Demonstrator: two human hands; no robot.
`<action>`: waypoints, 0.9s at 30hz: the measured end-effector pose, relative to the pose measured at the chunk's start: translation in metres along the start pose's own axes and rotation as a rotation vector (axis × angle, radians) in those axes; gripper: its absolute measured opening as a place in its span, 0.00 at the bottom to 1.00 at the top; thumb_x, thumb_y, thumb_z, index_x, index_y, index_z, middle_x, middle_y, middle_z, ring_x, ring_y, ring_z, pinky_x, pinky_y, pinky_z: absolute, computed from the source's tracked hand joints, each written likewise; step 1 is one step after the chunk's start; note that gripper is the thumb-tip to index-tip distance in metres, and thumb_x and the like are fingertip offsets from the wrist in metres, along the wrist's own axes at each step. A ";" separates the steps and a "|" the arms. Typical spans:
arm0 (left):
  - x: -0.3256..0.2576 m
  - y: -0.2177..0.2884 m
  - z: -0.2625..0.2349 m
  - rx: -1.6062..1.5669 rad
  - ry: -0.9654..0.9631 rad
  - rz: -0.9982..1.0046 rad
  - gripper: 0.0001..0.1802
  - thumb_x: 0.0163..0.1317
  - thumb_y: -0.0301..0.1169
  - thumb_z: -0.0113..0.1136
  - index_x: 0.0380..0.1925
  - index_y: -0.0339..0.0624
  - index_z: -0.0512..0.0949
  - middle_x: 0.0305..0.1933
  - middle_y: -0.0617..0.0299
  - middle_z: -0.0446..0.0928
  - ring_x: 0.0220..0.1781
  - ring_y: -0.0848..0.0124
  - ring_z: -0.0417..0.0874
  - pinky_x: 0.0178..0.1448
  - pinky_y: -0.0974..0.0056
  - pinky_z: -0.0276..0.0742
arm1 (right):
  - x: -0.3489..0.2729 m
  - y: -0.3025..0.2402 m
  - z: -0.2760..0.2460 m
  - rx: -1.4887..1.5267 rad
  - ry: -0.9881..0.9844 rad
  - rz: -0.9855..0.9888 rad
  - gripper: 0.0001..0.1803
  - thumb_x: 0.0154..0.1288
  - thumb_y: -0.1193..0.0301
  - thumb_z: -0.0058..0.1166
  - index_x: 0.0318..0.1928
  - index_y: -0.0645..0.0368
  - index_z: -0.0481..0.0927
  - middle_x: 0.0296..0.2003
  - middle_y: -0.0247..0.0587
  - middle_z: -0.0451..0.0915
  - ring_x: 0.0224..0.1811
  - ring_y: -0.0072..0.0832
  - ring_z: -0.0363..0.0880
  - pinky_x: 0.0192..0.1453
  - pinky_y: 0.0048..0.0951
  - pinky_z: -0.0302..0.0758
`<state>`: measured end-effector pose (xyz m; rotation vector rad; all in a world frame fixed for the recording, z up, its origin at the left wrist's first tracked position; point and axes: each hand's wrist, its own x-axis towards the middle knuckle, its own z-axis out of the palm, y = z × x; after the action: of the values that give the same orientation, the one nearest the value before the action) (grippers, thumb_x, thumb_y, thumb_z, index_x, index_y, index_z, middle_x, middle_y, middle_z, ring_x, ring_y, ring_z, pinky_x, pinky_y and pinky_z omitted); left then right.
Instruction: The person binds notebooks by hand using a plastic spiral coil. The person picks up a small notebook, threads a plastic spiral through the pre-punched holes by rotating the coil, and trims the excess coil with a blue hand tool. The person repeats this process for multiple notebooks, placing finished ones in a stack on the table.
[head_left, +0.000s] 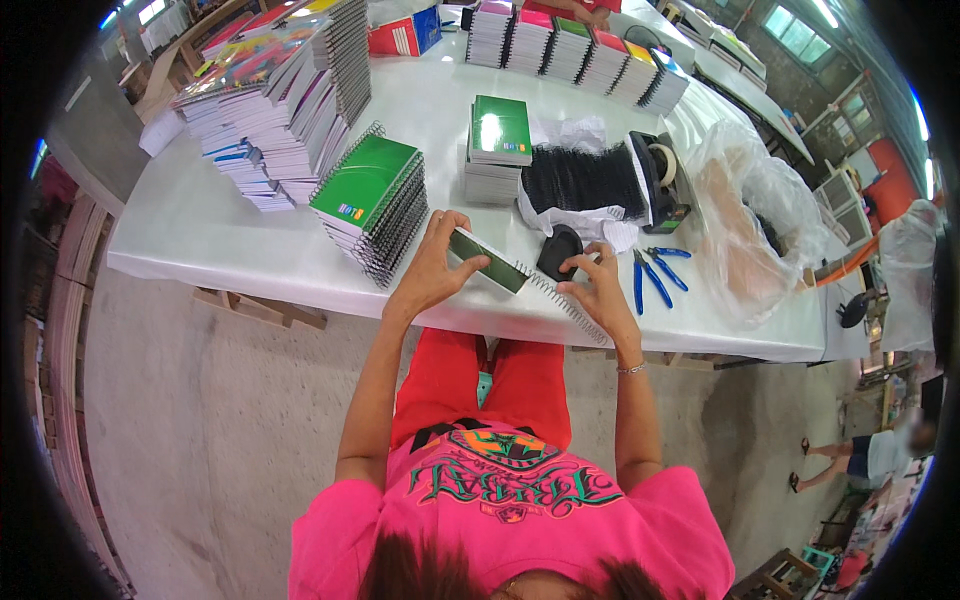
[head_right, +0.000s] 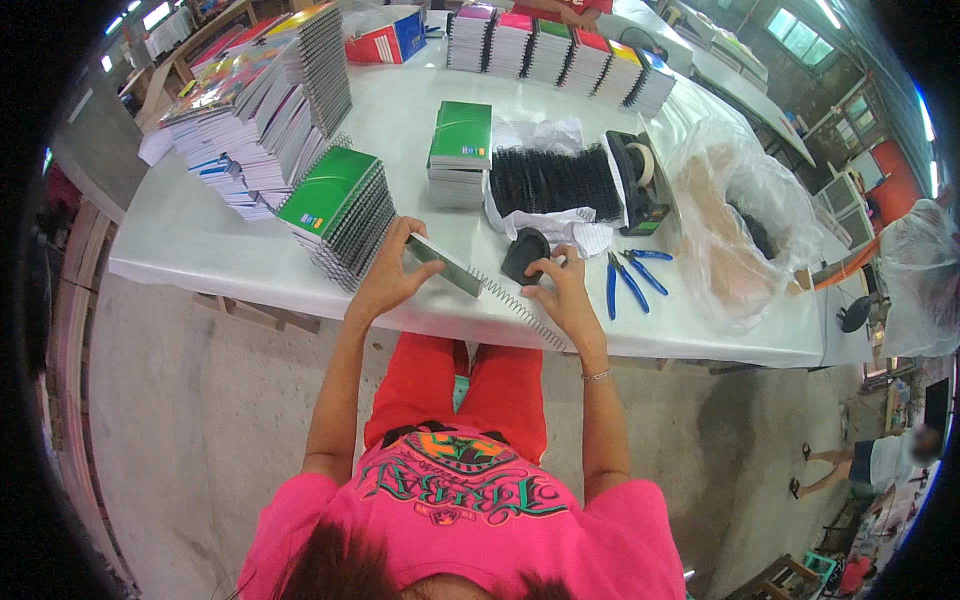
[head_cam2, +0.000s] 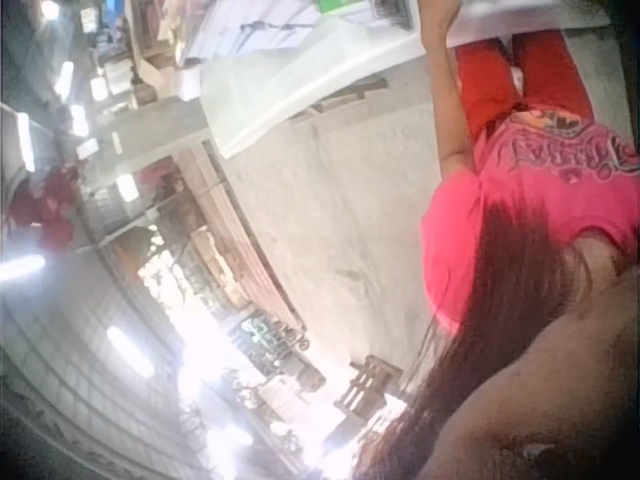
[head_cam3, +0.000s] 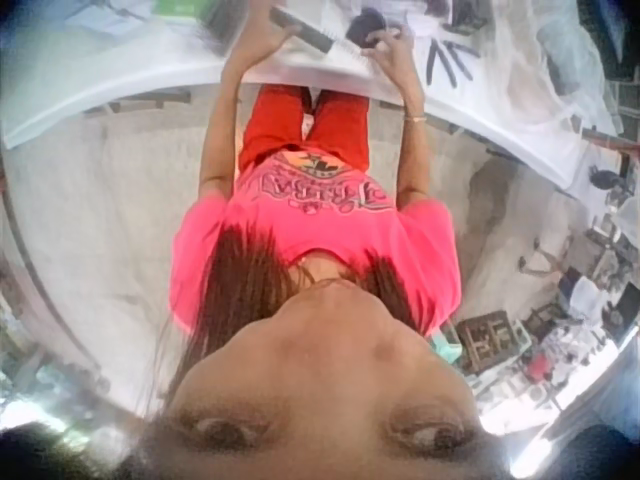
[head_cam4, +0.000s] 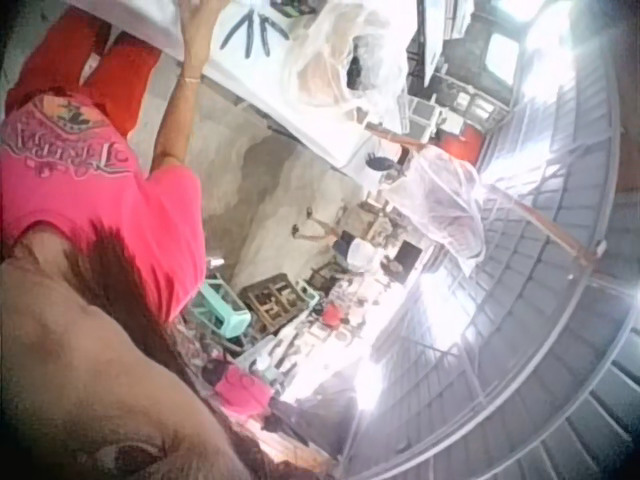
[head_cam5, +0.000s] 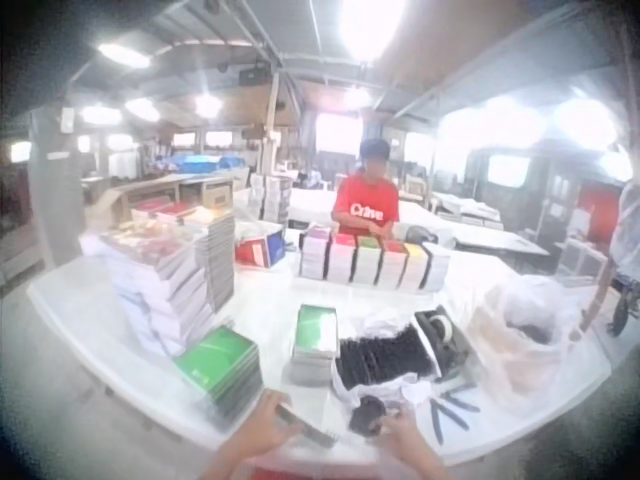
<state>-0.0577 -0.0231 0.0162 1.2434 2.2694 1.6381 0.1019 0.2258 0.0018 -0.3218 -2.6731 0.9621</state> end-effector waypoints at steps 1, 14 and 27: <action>0.001 0.000 -0.001 0.005 0.003 0.005 0.25 0.53 0.31 0.69 0.45 0.39 0.66 0.44 0.55 0.64 0.50 0.59 0.69 0.59 0.61 0.65 | 0.001 0.003 0.002 -0.024 0.041 -0.073 0.18 0.48 0.69 0.72 0.41 0.51 0.82 0.55 0.51 0.68 0.61 0.50 0.63 0.65 0.42 0.62; 0.001 -0.023 0.024 -0.054 -0.067 0.042 0.32 0.51 0.34 0.73 0.51 0.42 0.64 0.50 0.54 0.65 0.55 0.59 0.70 0.62 0.60 0.66 | 0.002 0.008 -0.004 0.484 -0.067 0.038 0.17 0.53 0.65 0.71 0.39 0.58 0.79 0.67 0.56 0.64 0.71 0.44 0.62 0.71 0.41 0.62; -0.006 -0.034 0.042 -0.266 -0.045 -0.051 0.56 0.44 0.42 0.80 0.66 0.48 0.51 0.55 0.50 0.62 0.60 0.59 0.67 0.67 0.58 0.62 | -0.001 0.002 -0.022 0.964 -0.474 0.163 0.14 0.61 0.61 0.64 0.35 0.58 0.78 0.57 0.52 0.75 0.57 0.40 0.75 0.62 0.31 0.71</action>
<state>-0.0517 0.0015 -0.0318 1.1373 1.9604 1.8008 0.1102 0.2400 0.0171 -0.0894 -2.1694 2.4418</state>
